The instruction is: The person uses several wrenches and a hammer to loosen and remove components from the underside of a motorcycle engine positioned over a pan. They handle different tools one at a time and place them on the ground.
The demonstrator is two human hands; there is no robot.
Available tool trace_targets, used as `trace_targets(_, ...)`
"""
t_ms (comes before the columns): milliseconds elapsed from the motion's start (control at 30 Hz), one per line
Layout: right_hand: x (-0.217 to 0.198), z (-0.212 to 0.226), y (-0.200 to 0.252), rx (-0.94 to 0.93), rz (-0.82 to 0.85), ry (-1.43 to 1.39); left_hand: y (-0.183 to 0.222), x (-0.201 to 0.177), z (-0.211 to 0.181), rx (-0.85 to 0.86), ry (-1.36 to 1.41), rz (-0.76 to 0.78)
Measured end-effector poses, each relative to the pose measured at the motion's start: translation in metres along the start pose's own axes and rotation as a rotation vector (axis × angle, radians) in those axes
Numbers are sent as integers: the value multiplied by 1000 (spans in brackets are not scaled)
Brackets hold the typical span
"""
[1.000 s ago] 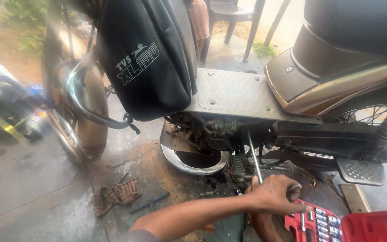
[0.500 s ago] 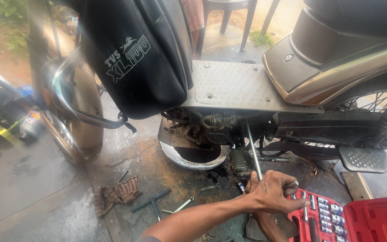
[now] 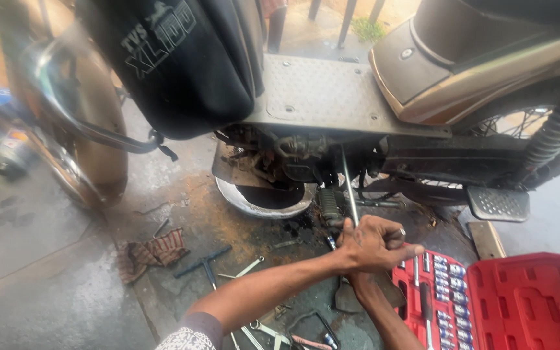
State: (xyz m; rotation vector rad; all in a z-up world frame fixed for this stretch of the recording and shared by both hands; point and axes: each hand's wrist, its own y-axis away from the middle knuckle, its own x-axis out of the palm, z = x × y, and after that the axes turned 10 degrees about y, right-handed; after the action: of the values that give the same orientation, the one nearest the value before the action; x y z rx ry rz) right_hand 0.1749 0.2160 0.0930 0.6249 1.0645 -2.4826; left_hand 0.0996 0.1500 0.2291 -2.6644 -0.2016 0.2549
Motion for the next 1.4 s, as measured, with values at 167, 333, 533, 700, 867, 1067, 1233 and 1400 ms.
trace_targets(167,-59,17,-31,-3,329,684,32,13,20,222,881,-514)
trace_targets(333,-64,62,-40,-175,325,987,74,-13,43,-32,992,-401)
trace_targets(533,-77,87,-46,-384,175,1220,53,-108,61,-328,5,64)
trace_targets(700,-79,107,-47,-339,188,1256,-23,-100,65,-735,655,295)
trace_targets(867,-87,124,-57,-317,75,1233,-38,-69,51,-813,496,295)
trace_targets(1067,-94,121,-1,-264,-89,828,-32,-75,97,-583,566,365)
trace_targets(1233,-66,114,14,436,-203,52,-32,-79,120,-506,651,430)
trace_targets(1400,-70,120,0,363,-249,167,-44,-80,113,-531,653,456)
